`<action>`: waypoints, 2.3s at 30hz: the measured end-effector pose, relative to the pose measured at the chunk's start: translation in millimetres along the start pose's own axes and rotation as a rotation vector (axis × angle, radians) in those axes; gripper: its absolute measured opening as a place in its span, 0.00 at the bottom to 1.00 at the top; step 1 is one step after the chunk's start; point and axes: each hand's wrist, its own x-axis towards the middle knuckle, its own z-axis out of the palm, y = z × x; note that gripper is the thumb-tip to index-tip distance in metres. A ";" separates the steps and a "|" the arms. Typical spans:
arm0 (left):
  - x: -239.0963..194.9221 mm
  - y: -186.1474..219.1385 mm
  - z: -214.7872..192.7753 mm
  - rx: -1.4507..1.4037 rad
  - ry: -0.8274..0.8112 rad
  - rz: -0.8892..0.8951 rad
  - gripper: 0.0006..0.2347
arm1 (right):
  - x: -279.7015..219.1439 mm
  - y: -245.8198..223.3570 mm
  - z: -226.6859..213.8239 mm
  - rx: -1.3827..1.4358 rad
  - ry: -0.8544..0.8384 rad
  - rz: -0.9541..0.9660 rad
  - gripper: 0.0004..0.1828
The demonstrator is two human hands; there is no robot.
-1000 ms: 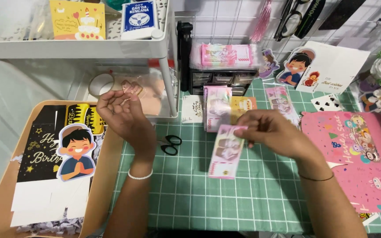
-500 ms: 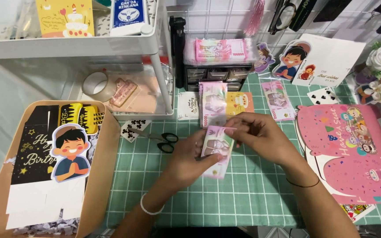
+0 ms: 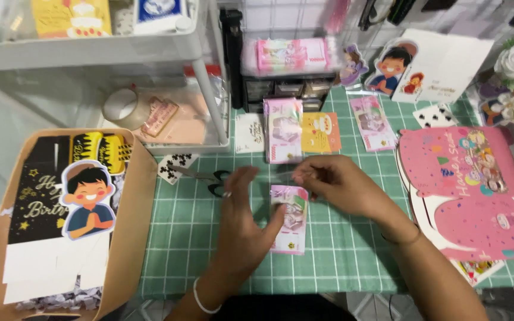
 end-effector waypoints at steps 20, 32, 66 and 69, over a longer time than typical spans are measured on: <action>-150.4 -19.7 134.8 -0.102 -1.219 0.090 0.19 | -10.3 20.2 19.6 -0.464 -0.191 -0.011 0.05; -164.1 -79.6 171.4 0.155 -1.019 0.303 0.15 | -21.2 16.0 25.7 -0.514 -0.174 0.047 0.05; 122.5 -65.3 -41.3 -0.695 0.560 0.058 0.20 | 23.1 -24.7 64.8 -0.854 -0.230 -0.343 0.17; 115.8 -45.7 -50.5 -0.665 0.463 0.017 0.20 | 46.7 -9.3 84.5 -0.868 -0.218 -0.439 0.15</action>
